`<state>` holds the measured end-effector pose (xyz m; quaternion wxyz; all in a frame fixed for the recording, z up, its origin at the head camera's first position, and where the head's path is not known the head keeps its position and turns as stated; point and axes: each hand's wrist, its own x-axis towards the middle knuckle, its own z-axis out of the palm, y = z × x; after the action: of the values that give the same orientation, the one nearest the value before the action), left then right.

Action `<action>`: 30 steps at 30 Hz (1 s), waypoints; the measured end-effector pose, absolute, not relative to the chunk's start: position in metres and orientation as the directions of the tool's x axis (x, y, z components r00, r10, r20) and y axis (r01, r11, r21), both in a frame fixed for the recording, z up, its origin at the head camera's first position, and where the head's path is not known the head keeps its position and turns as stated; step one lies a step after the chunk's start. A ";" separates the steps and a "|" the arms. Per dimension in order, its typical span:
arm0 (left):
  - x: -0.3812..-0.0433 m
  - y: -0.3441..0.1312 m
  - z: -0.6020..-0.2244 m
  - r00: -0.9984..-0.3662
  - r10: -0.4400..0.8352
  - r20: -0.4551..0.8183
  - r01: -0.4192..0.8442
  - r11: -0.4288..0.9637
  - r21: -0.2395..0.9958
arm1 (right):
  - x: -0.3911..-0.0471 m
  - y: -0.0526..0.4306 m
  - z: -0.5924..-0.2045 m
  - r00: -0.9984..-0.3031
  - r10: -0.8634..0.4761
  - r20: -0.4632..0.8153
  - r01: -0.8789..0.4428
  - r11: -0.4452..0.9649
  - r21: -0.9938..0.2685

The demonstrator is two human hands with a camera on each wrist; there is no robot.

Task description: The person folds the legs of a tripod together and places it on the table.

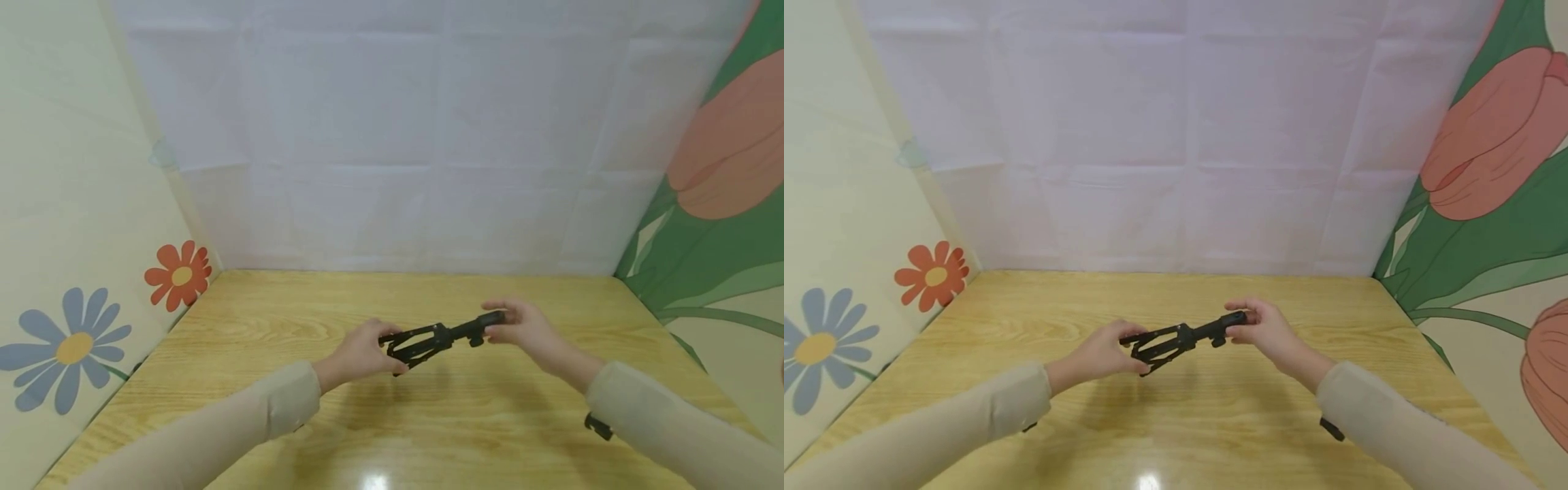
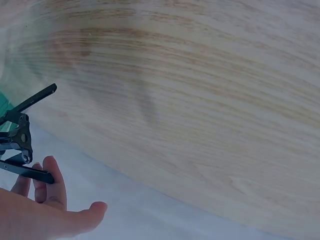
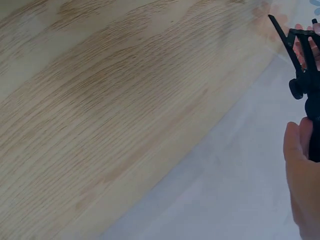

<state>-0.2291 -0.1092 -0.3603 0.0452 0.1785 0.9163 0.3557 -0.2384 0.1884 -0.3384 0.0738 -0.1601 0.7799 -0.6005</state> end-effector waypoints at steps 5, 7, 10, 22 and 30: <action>-0.232 -0.110 -0.356 -0.926 0.374 0.042 0.319 0.721 0.615 | -0.238 0.193 -0.341 -0.918 -0.393 0.056 -0.176 0.274 -0.945; -0.232 -0.111 -0.355 -0.923 0.382 0.049 0.334 0.730 0.597 | -0.237 0.194 -0.342 -0.910 -0.413 0.039 -0.181 0.311 -0.933; -0.232 -0.111 -0.353 -0.920 0.388 0.057 0.348 0.740 0.576 | -0.236 0.193 -0.342 -0.896 -0.444 0.021 -0.202 0.363 -0.910; -0.229 -0.110 -0.348 -0.911 0.411 0.041 0.353 0.724 0.593 | -0.242 0.194 -0.350 -0.812 -0.564 0.151 -0.503 0.544 -0.672; -0.227 -0.110 -0.346 -0.904 0.425 0.036 0.364 0.725 0.585 | -0.245 0.194 -0.354 -0.772 -0.615 0.161 -0.561 0.538 -0.630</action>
<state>-0.2272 -0.1104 -0.3460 0.0505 0.2128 0.9274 0.3036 -0.2453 0.1938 -0.3545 0.0399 -0.3356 0.8760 -0.3442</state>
